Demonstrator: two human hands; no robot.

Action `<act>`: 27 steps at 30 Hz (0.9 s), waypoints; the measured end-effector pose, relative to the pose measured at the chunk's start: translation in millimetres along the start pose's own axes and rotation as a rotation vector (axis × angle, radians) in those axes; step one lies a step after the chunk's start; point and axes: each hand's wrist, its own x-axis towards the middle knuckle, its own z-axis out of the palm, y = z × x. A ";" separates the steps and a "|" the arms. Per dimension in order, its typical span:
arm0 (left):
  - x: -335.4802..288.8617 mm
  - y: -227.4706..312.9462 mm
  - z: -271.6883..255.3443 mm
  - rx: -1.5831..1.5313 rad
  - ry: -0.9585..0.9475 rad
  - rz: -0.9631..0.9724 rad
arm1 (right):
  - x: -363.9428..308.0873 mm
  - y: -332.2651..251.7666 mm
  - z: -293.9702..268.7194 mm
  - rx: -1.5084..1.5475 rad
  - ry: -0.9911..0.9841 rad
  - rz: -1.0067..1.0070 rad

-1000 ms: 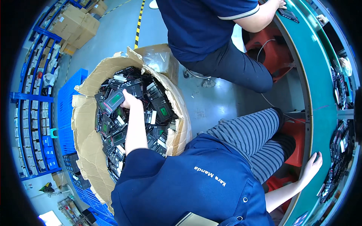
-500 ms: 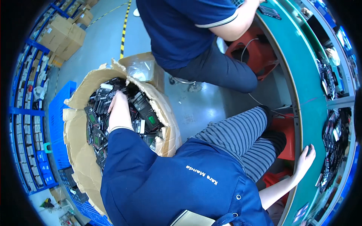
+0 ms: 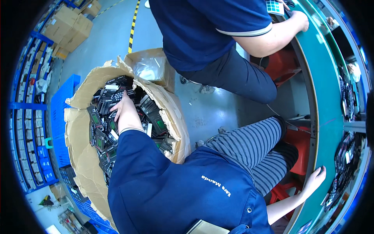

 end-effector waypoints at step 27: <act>10.3 -69.4 -74.7 -0.554 -0.337 0.273 | -13.3 -39.1 4.1 -0.122 0.174 0.053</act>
